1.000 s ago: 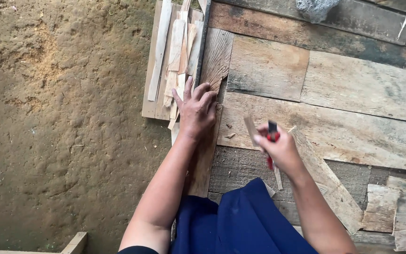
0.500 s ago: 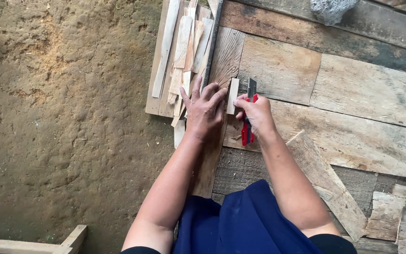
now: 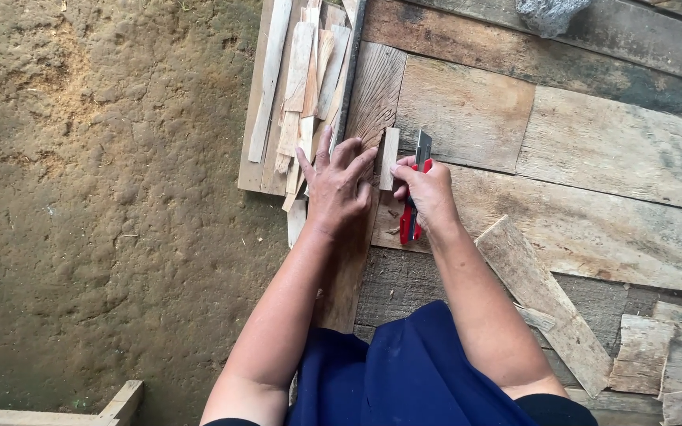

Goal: The person uses a red utility knife to shave thin strips from a small piece of wood on a wooden workbench. They repeatedly scrape the blade along the wood, creating shavings, then move to a longer plank and continue shaving its edge. The person handles the wood pieces and the knife throughout the clip.

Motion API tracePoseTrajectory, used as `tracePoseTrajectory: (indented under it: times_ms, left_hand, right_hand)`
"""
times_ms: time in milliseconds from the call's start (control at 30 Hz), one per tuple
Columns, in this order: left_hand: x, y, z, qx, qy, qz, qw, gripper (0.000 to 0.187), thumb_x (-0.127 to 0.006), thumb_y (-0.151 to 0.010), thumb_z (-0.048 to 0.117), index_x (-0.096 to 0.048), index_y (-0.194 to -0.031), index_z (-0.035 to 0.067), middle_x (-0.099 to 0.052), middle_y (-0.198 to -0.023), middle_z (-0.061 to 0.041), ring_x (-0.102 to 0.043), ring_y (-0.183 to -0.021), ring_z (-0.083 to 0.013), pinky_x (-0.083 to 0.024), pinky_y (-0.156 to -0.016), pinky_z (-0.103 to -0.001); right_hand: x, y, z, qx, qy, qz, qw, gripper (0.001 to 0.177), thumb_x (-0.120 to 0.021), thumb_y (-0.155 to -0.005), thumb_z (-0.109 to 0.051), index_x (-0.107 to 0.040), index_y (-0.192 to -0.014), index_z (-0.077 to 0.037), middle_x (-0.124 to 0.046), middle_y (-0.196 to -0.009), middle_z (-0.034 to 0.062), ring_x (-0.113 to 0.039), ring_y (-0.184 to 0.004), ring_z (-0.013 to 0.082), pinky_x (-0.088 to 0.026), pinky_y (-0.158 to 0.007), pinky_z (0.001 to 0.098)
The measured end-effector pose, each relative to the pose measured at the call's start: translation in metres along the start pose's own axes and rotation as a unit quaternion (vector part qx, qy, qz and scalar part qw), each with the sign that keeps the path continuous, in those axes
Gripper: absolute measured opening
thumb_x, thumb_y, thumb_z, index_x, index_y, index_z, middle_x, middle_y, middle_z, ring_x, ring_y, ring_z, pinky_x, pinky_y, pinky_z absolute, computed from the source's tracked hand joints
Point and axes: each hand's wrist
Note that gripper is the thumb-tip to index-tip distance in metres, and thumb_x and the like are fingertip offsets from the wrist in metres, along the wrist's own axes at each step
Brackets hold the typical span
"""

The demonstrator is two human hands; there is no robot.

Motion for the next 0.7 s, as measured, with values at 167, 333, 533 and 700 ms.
tracePoseTrajectory:
  times_ms: [167, 333, 533, 700]
  left_hand:
    - [-0.001, -0.001, 0.000, -0.004, 0.017, 0.001, 1.000, 0.051, -0.073, -0.073, 0.029, -0.069, -0.123, 0.035, -0.055, -0.136, 0.000, -0.024, -0.151, -0.0369, -0.015, -0.107, -0.085]
    - [-0.002, 0.000, 0.000, -0.004, 0.026, 0.003, 1.000, 0.051, -0.077, -0.073, 0.035, -0.068, -0.123, 0.034, -0.055, -0.136, 0.000, -0.025, -0.151, -0.0369, -0.014, -0.107, -0.085]
    - [-0.003, -0.002, 0.002, 0.006, 0.012, 0.004, 1.000, 0.053, -0.078, -0.072, 0.027, -0.068, -0.124, 0.034, -0.055, -0.134, 0.001, -0.026, -0.150, -0.0359, -0.016, -0.108, -0.085]
    - [0.001, -0.002, 0.005, 0.011, 0.013, 0.003, 1.000, 0.054, -0.079, -0.074, 0.023, -0.068, -0.124, 0.037, -0.056, -0.131, 0.002, -0.029, -0.149, -0.0366, -0.016, -0.107, -0.085]
  right_hand:
    - [-0.001, -0.003, 0.004, 0.014, -0.016, 0.007, 1.000, 0.020, -0.077, -0.078, -0.013, -0.070, -0.091, -0.001, -0.068, -0.067, 0.0083, -0.062, -0.040, 0.0130, -0.048, -0.035, 0.0255]
    - [0.000, -0.010, 0.001, 0.035, -0.031, 0.006, 0.999, 0.019, -0.077, -0.081, -0.014, -0.069, -0.093, -0.001, -0.069, -0.072, 0.0089, -0.061, -0.042, 0.0107, -0.048, -0.037, 0.0242]
    - [-0.010, -0.010, -0.008, 0.038, -0.005, 0.014, 0.999, 0.017, -0.078, -0.081, -0.012, -0.070, -0.091, -0.001, -0.065, -0.063, 0.0055, -0.061, -0.040, 0.0119, -0.049, -0.035, 0.0242]
    - [-0.011, -0.014, -0.004, 0.038, 0.018, 0.022, 0.999, 0.019, -0.081, -0.080, -0.014, -0.072, -0.091, -0.002, -0.064, -0.062, 0.0049, -0.061, -0.040, 0.0117, -0.049, -0.035, 0.0247]
Point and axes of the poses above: each hand's wrist, its own y-axis away from the middle knuckle, its own x-axis out of the back of the hand, z = x × y
